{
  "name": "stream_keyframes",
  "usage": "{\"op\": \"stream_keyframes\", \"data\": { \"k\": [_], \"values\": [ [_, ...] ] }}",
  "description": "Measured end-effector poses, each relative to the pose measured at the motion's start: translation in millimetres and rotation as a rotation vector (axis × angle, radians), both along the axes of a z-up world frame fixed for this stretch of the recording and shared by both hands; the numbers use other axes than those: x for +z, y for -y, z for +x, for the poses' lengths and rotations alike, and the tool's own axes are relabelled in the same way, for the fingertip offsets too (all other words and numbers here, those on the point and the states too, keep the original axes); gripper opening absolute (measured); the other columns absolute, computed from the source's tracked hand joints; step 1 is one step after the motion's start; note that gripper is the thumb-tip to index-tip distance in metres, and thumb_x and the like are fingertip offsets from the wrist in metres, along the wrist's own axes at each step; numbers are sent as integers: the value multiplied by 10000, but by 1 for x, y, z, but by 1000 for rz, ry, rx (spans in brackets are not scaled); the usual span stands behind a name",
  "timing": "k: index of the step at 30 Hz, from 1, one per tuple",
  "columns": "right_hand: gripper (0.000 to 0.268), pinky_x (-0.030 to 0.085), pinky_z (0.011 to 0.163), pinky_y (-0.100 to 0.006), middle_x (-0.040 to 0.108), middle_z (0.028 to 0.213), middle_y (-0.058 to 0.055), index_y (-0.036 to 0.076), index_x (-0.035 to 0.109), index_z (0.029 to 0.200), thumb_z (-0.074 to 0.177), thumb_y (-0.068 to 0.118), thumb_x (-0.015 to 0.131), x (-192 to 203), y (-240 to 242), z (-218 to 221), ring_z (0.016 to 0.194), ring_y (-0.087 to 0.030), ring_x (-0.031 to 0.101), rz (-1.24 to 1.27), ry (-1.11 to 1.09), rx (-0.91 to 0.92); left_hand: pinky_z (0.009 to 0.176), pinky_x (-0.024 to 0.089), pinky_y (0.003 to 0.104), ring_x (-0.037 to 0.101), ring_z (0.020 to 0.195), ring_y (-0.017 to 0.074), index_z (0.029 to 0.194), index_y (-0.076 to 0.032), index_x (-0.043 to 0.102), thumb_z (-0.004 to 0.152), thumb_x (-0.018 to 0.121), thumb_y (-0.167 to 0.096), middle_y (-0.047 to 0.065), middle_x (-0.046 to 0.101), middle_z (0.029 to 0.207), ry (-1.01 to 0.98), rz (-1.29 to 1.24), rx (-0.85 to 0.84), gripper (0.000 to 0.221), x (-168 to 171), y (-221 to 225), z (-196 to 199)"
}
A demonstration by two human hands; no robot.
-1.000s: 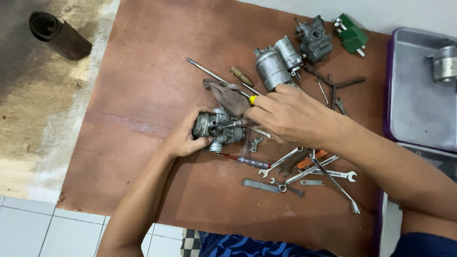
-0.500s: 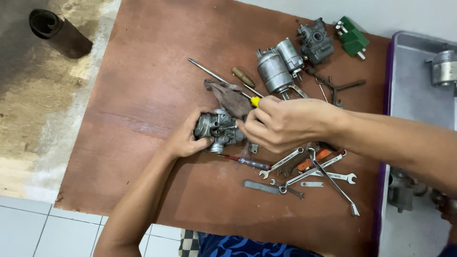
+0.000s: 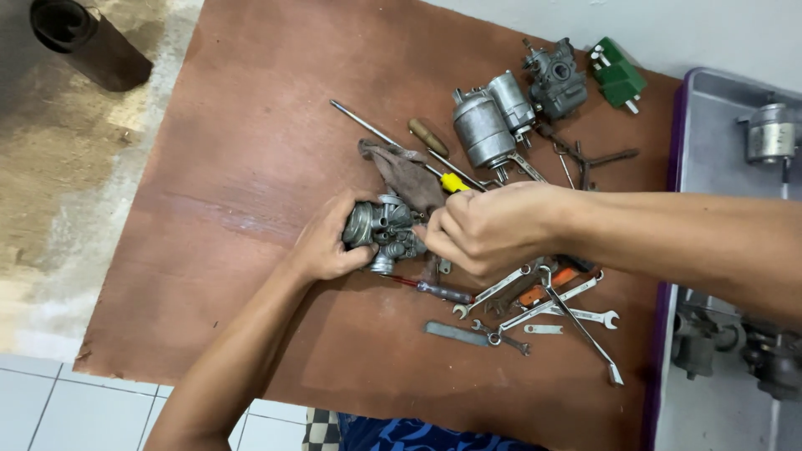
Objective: Inspecting and reassembling motorcycle carburetors at a workbench using tools.
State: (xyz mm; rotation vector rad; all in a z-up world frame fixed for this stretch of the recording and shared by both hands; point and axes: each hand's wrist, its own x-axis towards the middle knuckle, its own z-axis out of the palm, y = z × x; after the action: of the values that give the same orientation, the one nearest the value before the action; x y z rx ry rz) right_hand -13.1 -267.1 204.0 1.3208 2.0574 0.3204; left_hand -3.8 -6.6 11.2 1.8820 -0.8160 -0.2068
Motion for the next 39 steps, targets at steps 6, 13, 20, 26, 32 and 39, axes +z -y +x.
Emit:
{"op": "stream_keyframes", "data": {
  "k": [6,13,20,26,32,39],
  "values": [
    [254,513,417,-348,593,699,-180,-38,707,805,849,81,487,-19,6,0,428,-227,609,209,-199,-182,830,505,560,647,959,491,1271,-101,578,641,837,-294,232,621,985,-10,2,-7,708,7,2,1],
    [194,544,451,-399,572,674,-151,-19,689,833,840,90,528,-21,3,-14,455,-249,650,400,-309,-454,838,508,553,656,983,456,1293,-152,562,626,826,-336,196,629,1002,-71,59,12,741,4,3,0],
    [172,541,440,-409,599,683,-127,34,675,825,811,104,518,-18,-3,-17,456,-242,676,369,-361,-599,824,502,576,645,994,490,1322,-185,552,651,826,-312,216,622,1047,-111,97,11,736,13,4,0],
    [153,557,481,-398,607,732,-88,68,662,842,836,152,534,-21,2,-21,523,-245,709,417,-352,-641,821,483,577,651,1049,457,1440,-306,468,688,805,-382,201,636,1122,-207,160,27,828,19,7,-1],
    [169,528,485,-324,607,751,-62,60,730,918,904,97,565,6,21,-31,554,-221,708,501,-324,-662,1105,413,538,548,1256,360,1614,-139,283,680,745,-107,221,565,1335,-181,-169,-84,1043,14,7,-1],
    [112,493,537,-319,507,760,-21,104,698,980,926,135,604,-10,47,-39,562,-188,623,655,-154,-740,1065,459,491,595,1208,297,1349,-23,597,633,754,-26,199,647,1289,-284,-281,-139,733,6,4,5]
  ]
}}
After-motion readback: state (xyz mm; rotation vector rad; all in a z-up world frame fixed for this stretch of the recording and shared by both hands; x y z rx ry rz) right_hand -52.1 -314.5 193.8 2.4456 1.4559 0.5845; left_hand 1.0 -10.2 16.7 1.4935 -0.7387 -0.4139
